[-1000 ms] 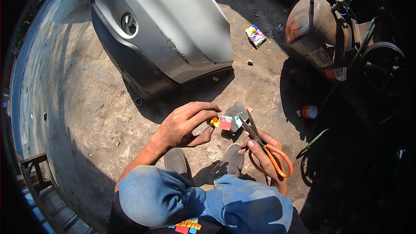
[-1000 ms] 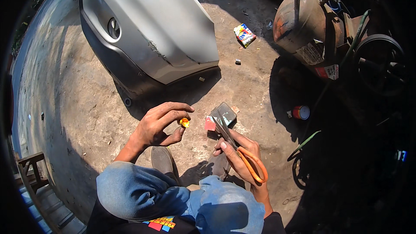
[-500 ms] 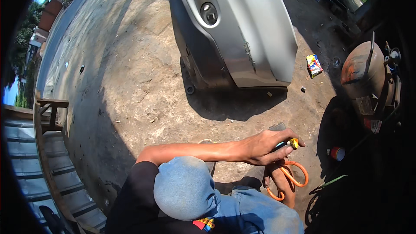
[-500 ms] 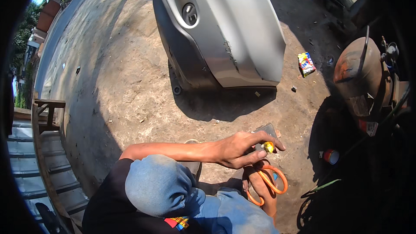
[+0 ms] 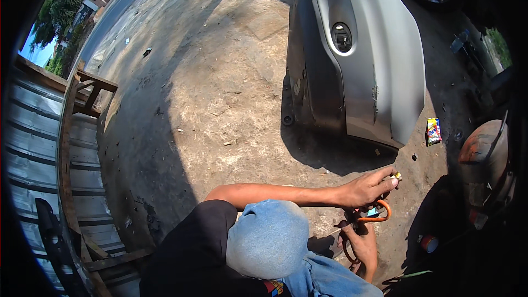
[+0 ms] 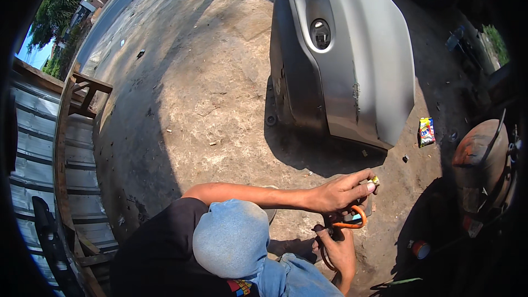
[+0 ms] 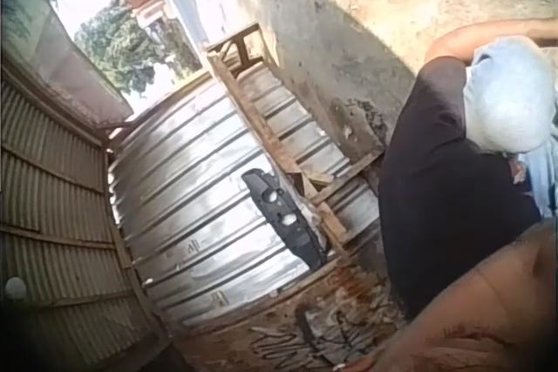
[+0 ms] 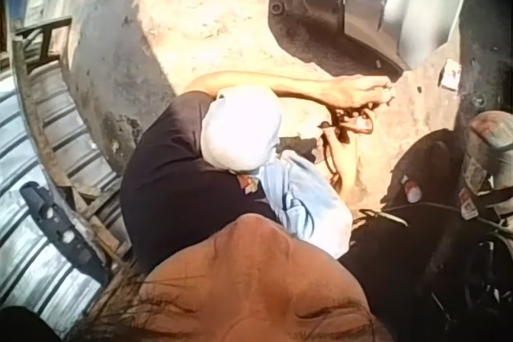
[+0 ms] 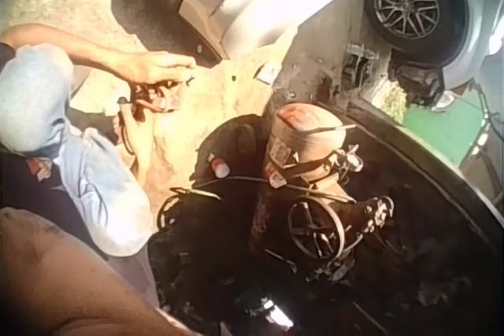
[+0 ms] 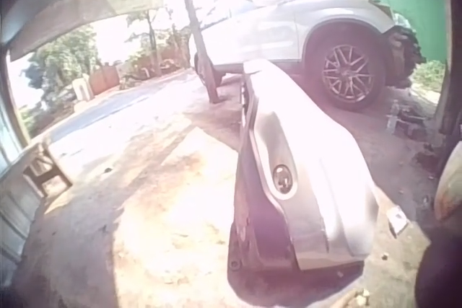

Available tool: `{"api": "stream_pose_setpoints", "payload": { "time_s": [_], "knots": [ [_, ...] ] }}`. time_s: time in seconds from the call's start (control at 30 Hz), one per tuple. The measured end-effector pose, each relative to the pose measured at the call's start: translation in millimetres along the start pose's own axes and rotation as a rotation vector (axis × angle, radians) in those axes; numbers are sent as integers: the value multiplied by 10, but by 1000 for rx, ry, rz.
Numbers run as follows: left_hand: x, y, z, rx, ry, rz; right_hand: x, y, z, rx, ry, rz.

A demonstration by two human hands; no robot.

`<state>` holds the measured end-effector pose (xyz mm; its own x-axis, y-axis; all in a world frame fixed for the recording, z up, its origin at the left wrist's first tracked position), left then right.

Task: Applying and smoothing body filler on a damaged motorcycle panel.

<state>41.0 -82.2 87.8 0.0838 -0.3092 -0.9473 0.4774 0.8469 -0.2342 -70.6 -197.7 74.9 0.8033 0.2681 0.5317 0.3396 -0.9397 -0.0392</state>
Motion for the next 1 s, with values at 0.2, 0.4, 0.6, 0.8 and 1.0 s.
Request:
{"api": "stream_pose_setpoints", "payload": {
  "time_s": [0.2, 0.4, 0.6, 0.8, 1.0],
  "knots": [
    [-427, 467, -106, 25, -299, 437, 235, 81, -85, -311, 194, -491],
    [-534, 550, -264, 194, -324, 452, 488, 513, -619, -568, 314, -303],
    [-531, 547, -394, 271, -315, 360, 870, 430, -1024, -610, 550, -378],
    [-565, 522, -407, 277, -370, 325, 1088, 250, -1015, -546, 635, -731],
    [-571, 511, -408, 268, -356, 313, 1196, 182, -1029, -560, 705, -797]
  ]
}}
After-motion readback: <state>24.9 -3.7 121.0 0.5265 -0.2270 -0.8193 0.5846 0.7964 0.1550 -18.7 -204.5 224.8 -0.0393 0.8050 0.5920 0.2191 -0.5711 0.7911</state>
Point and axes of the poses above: each hand's wrist, its own z-axis towards the middle knuckle, its own y-axis out of the back of the hand, x = y × z, the point moved 5 cm from there along z, towards the middle knuckle, and after that the axes turned 14 degrees about -y, right-handed, at the moved point
